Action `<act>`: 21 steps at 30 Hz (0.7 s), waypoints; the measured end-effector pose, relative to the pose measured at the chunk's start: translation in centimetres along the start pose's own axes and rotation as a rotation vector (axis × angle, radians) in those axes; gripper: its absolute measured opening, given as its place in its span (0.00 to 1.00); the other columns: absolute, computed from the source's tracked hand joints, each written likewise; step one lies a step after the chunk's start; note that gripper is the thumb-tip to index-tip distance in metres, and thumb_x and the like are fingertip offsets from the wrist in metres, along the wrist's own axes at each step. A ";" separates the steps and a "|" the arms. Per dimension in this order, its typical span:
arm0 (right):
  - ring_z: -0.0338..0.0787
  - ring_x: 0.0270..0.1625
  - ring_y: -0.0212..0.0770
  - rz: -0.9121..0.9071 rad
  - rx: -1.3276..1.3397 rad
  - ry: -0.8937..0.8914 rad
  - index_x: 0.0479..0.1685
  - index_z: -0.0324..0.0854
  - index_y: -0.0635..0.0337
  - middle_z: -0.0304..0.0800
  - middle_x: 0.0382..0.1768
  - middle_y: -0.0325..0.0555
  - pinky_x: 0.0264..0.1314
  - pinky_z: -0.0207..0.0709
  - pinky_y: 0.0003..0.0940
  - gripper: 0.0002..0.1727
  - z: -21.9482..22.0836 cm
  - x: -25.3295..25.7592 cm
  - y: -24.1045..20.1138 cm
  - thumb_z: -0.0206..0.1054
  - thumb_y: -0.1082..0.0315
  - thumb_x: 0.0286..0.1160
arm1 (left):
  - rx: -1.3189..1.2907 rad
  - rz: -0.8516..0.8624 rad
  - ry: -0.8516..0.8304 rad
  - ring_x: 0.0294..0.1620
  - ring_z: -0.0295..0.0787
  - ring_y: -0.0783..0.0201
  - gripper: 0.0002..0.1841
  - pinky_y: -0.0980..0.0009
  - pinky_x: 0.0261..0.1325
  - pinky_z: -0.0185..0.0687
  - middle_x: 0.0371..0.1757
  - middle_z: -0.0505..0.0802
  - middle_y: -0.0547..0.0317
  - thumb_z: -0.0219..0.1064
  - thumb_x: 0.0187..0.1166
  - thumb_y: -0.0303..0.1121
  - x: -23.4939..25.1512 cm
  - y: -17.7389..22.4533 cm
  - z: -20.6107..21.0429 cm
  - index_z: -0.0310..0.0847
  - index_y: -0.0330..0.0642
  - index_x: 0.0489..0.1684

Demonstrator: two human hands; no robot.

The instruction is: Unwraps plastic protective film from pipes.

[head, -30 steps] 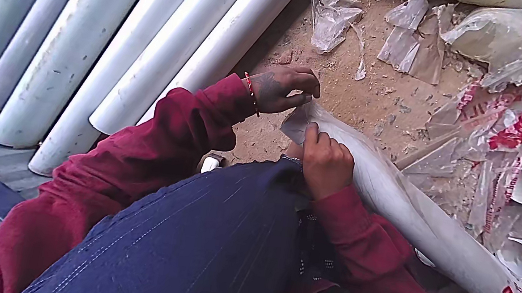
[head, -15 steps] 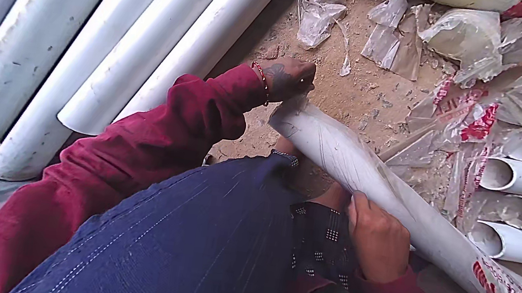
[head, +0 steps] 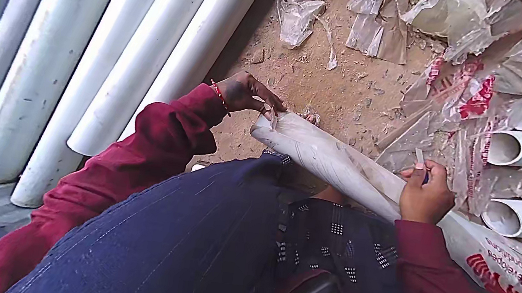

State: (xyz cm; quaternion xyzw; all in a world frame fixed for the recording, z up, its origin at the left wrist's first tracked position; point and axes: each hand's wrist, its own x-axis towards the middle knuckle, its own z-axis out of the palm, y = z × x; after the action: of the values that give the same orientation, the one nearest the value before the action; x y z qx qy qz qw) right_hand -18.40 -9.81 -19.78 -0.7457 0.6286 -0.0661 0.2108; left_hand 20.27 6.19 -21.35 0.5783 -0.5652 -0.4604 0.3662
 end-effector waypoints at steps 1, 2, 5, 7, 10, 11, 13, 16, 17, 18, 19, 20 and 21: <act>0.94 0.47 0.61 -0.012 -0.022 0.007 0.66 0.80 0.70 0.95 0.41 0.61 0.54 0.78 0.62 0.20 0.0 -0.1 -0.1 0.50 0.64 0.93 | 0.063 0.004 0.011 0.61 0.96 0.59 0.08 0.63 0.74 0.83 0.49 0.99 0.50 0.75 0.67 0.18 0.2 0.4 0.1 0.96 0.33 0.41; 0.94 0.45 0.61 -0.031 -0.044 0.020 0.66 0.81 0.71 0.95 0.40 0.62 0.52 0.78 0.63 0.21 0.0 -0.3 -0.1 0.50 0.64 0.93 | 0.141 0.009 0.015 0.57 0.97 0.55 0.08 0.56 0.71 0.85 0.46 0.99 0.49 0.74 0.67 0.18 0.4 0.9 0.2 0.96 0.34 0.38; 0.94 0.43 0.63 -0.064 -0.073 0.053 0.64 0.82 0.71 0.94 0.39 0.64 0.49 0.78 0.63 0.21 0.1 -0.5 -0.1 0.50 0.64 0.92 | 0.357 0.043 -0.003 0.46 0.98 0.43 0.07 0.38 0.53 0.85 0.40 0.99 0.45 0.73 0.68 0.19 1.8 2.3 0.4 0.97 0.37 0.35; 0.93 0.42 0.65 -0.093 -0.099 0.067 0.63 0.83 0.70 0.94 0.39 0.66 0.47 0.77 0.65 0.21 0.3 -0.5 -0.4 0.51 0.64 0.92 | 0.436 0.122 0.021 0.39 0.97 0.43 0.07 0.37 0.43 0.84 0.38 0.98 0.46 0.73 0.68 0.22 3.0 1.9 0.6 0.97 0.41 0.34; 0.94 0.42 0.71 -0.143 -0.145 0.119 0.61 0.84 0.70 0.94 0.41 0.70 0.44 0.77 0.67 0.19 0.5 -0.9 -0.8 0.52 0.66 0.90 | 0.451 0.119 -0.042 0.38 0.96 0.45 0.05 0.37 0.41 0.83 0.37 0.98 0.48 0.73 0.72 0.28 4.8 2.0 1.5 0.97 0.44 0.35; 0.94 0.41 0.71 -0.174 -0.156 0.156 0.60 0.85 0.71 0.94 0.41 0.70 0.42 0.77 0.67 0.19 0.7 -1.0 -0.8 0.53 0.67 0.89 | 0.456 0.082 -0.088 0.39 0.96 0.44 0.05 0.37 0.42 0.82 0.37 0.98 0.47 0.73 0.73 0.30 5.5 2.6 1.7 0.97 0.45 0.35; 0.94 0.39 0.70 -0.212 -0.178 0.200 0.59 0.86 0.71 0.94 0.40 0.70 0.39 0.78 0.65 0.19 0.8 -1.3 -0.8 0.53 0.68 0.88 | 0.466 -0.089 -0.211 0.48 0.95 0.40 0.06 0.34 0.52 0.81 0.42 0.97 0.44 0.72 0.76 0.31 6.6 5.0 2.1 0.97 0.43 0.40; 0.94 0.39 0.70 -0.228 -0.175 0.203 0.59 0.86 0.72 0.94 0.40 0.69 0.38 0.78 0.65 0.19 0.9 -1.3 -0.9 0.53 0.68 0.88 | 0.420 -0.301 -0.256 0.55 0.93 0.45 0.07 0.41 0.62 0.79 0.46 0.97 0.45 0.73 0.78 0.29 7.6 7.0 2.5 0.96 0.42 0.46; 0.94 0.39 0.70 -0.223 -0.164 0.200 0.59 0.85 0.72 0.94 0.40 0.70 0.39 0.78 0.66 0.19 0.8 -1.2 -0.9 0.52 0.67 0.89 | 0.331 -0.243 -0.169 0.48 0.94 0.53 0.06 0.50 0.58 0.82 0.42 0.97 0.50 0.73 0.76 0.26 7.3 5.9 2.6 0.96 0.40 0.43; 0.94 0.40 0.71 -0.221 -0.143 0.202 0.60 0.85 0.73 0.94 0.41 0.71 0.41 0.78 0.67 0.20 0.7 -0.9 -0.9 0.52 0.67 0.90 | 0.200 -0.138 -0.050 0.40 0.93 0.65 0.05 0.61 0.51 0.85 0.37 0.97 0.56 0.71 0.74 0.23 6.9 4.2 2.8 0.95 0.39 0.38; 0.94 0.40 0.71 -0.224 -0.122 0.207 0.60 0.85 0.73 0.93 0.41 0.72 0.42 0.78 0.67 0.20 0.6 -0.4 -1.0 0.52 0.67 0.90 | 0.067 -0.075 0.036 0.37 0.91 0.71 0.06 0.66 0.50 0.85 0.35 0.96 0.58 0.69 0.73 0.19 6.6 3.0 2.7 0.93 0.35 0.38; 0.94 0.41 0.71 -0.219 -0.101 0.205 0.61 0.84 0.74 0.93 0.41 0.73 0.44 0.78 0.67 0.20 0.6 0.0 -1.0 0.52 0.66 0.90 | -0.022 -0.030 0.100 0.36 0.90 0.77 0.07 0.72 0.49 0.85 0.35 0.96 0.61 0.67 0.74 0.18 6.2 2.4 2.6 0.92 0.34 0.38; 0.94 0.43 0.71 -0.204 -0.086 0.203 0.63 0.83 0.74 0.93 0.43 0.73 0.46 0.79 0.66 0.21 0.6 0.3 -1.1 0.51 0.66 0.91 | -0.069 0.005 0.141 0.38 0.90 0.78 0.08 0.74 0.51 0.86 0.37 0.96 0.61 0.65 0.75 0.17 5.6 2.1 2.4 0.91 0.32 0.39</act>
State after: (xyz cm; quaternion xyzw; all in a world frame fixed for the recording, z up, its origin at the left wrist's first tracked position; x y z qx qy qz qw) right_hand -17.16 -9.85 -19.95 -0.8034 0.5700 -0.1354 0.1061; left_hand 17.00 0.67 -20.78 0.5950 -0.5233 -0.4366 0.4261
